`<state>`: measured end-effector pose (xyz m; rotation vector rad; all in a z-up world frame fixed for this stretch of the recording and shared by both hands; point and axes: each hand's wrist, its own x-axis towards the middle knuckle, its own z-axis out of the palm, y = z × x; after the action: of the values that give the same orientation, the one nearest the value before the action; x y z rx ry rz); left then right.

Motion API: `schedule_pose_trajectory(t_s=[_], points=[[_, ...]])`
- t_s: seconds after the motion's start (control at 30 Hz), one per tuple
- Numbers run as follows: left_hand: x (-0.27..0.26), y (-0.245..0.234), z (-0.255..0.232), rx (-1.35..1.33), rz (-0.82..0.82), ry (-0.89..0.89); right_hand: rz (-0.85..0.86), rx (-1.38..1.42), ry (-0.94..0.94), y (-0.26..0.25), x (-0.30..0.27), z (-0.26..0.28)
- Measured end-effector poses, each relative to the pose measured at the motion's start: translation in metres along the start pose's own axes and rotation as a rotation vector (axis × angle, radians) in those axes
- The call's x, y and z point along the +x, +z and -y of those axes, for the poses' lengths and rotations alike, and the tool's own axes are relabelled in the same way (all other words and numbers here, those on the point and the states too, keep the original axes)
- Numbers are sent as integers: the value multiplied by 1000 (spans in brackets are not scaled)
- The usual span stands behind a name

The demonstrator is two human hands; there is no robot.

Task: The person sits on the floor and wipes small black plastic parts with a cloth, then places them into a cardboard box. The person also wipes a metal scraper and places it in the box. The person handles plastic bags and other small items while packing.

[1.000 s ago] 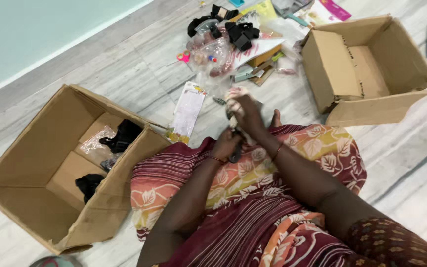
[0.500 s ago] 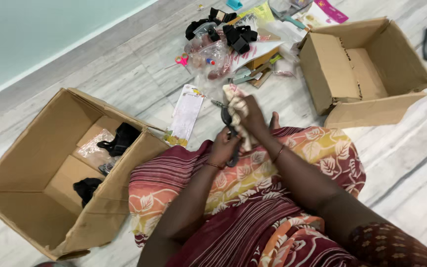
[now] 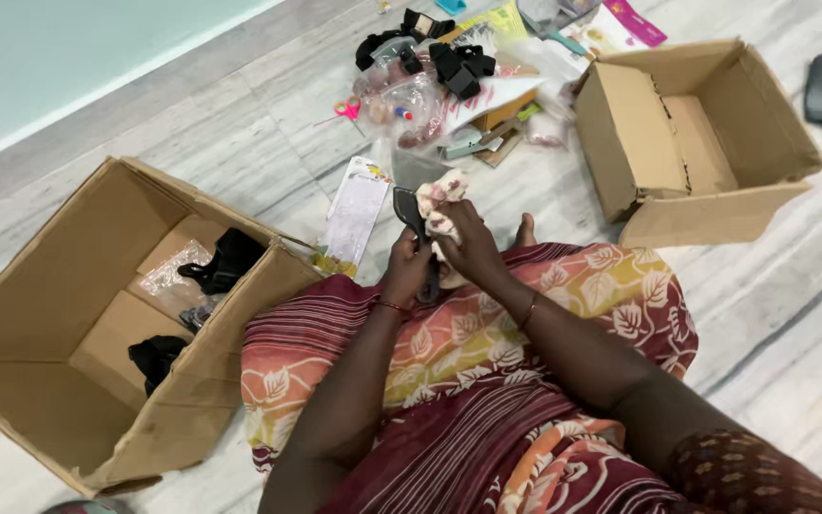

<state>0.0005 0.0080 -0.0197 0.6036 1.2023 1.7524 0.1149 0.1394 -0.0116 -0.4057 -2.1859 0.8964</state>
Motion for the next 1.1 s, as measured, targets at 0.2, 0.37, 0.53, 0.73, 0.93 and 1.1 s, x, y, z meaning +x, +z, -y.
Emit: schedule_pose_trajectory(t_s=[0.2,0.37,0.53,0.73,0.93,1.1], points=[[-2,14,16,83,127,-12,-168,-14,152,-25,26,-41],[-2,20,26,103,134,-60,-144,22,368,-34,23,-79],[9,2,34,108,55,-71,93,-9,12,-4,3,-33],[2,10,33,177,219,-164,2,-39,-64,-27,29,-12],[-6,23,20,186,236,-260,-81,-100,-14,-44,25,-4],[9,-10,-2,93,141,-75,94,-53,-182,-27,20,25]])
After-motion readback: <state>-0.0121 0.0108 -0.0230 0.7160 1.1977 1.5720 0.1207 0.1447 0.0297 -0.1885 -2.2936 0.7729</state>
